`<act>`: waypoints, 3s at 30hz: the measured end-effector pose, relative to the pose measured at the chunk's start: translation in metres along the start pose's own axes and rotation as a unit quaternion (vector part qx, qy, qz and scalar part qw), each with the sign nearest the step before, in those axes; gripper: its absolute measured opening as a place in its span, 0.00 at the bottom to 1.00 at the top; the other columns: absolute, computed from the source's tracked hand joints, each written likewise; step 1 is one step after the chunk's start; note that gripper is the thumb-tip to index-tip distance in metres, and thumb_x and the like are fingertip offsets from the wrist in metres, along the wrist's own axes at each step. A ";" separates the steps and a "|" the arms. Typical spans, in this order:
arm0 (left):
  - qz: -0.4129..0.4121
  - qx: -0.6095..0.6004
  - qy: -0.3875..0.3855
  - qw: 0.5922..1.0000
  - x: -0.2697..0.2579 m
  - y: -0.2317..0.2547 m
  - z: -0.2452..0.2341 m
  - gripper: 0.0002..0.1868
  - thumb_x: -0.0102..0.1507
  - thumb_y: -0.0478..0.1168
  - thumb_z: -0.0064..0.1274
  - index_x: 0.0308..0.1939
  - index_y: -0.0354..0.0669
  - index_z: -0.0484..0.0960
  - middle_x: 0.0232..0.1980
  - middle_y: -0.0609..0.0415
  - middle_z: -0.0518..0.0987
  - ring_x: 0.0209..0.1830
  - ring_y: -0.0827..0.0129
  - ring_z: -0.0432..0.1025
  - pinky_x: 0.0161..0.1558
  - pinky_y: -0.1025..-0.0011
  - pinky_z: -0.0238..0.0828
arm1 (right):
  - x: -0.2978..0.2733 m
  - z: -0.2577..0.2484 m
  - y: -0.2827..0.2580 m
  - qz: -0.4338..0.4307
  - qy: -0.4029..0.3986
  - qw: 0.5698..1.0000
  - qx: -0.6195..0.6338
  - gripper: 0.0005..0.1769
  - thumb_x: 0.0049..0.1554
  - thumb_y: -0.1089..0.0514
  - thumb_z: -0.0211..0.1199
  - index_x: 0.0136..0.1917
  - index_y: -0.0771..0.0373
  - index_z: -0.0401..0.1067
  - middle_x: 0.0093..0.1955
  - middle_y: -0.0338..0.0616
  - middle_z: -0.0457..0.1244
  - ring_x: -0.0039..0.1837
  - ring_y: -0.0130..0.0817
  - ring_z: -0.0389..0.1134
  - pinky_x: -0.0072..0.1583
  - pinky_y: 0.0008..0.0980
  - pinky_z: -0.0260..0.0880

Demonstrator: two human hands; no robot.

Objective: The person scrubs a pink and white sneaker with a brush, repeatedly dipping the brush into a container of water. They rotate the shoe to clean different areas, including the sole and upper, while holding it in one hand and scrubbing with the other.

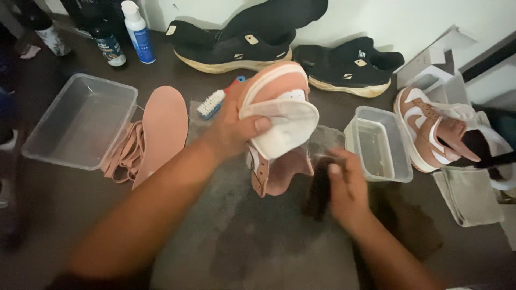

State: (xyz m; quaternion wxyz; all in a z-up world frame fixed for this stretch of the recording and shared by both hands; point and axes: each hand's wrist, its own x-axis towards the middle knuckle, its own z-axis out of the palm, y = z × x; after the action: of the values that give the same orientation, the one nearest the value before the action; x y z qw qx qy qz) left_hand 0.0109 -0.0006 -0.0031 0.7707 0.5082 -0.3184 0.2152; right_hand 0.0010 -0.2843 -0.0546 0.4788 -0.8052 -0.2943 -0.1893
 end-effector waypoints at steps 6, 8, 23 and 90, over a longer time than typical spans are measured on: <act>0.035 -0.003 -0.018 0.999 0.007 -0.004 -0.008 0.22 0.58 0.48 0.62 0.50 0.38 0.85 0.42 0.50 0.84 0.40 0.75 0.73 0.42 0.70 0.74 | 0.015 0.014 -0.016 0.236 -0.162 0.956 -0.066 0.16 0.67 0.52 0.53 0.60 0.61 0.75 0.54 0.57 0.71 0.63 0.57 0.70 0.65 0.55 0.65; 0.041 0.006 -0.026 0.999 0.010 0.008 -0.003 0.21 0.58 0.46 0.62 0.50 0.38 0.85 0.41 0.50 0.84 0.39 0.74 0.73 0.41 0.70 0.74 | 0.017 0.014 -0.015 0.247 -0.165 0.951 -0.082 0.17 0.68 0.50 0.52 0.60 0.59 0.77 0.54 0.57 0.71 0.62 0.57 0.70 0.63 0.55 0.66; -0.057 0.077 -0.070 0.993 0.004 0.021 -0.005 0.26 0.61 0.58 0.53 0.53 0.44 0.78 0.44 0.60 0.78 0.42 0.72 0.72 0.45 0.69 0.68 | -0.047 -0.088 -0.050 0.148 -0.013 0.885 -0.442 0.24 0.60 0.44 0.61 0.65 0.54 0.77 0.54 0.46 0.69 0.56 0.47 0.71 0.56 0.47 0.69; -0.068 0.054 -0.171 0.981 0.001 0.036 0.008 0.40 0.59 0.53 0.60 0.73 0.41 0.70 0.62 0.58 0.79 0.59 0.73 0.72 0.61 0.70 0.67 | 0.012 0.009 -0.128 0.059 -0.591 0.745 -0.303 0.11 0.52 0.43 0.58 0.41 0.49 0.65 0.36 0.45 0.66 0.40 0.56 0.66 0.38 0.59 0.59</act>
State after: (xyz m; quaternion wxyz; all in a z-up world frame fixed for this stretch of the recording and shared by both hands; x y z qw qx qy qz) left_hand -0.0139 0.0061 0.0228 0.6890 0.5988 -0.3985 0.0887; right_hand -0.0741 -0.2257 0.0326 -0.0502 -0.8746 -0.3974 0.2733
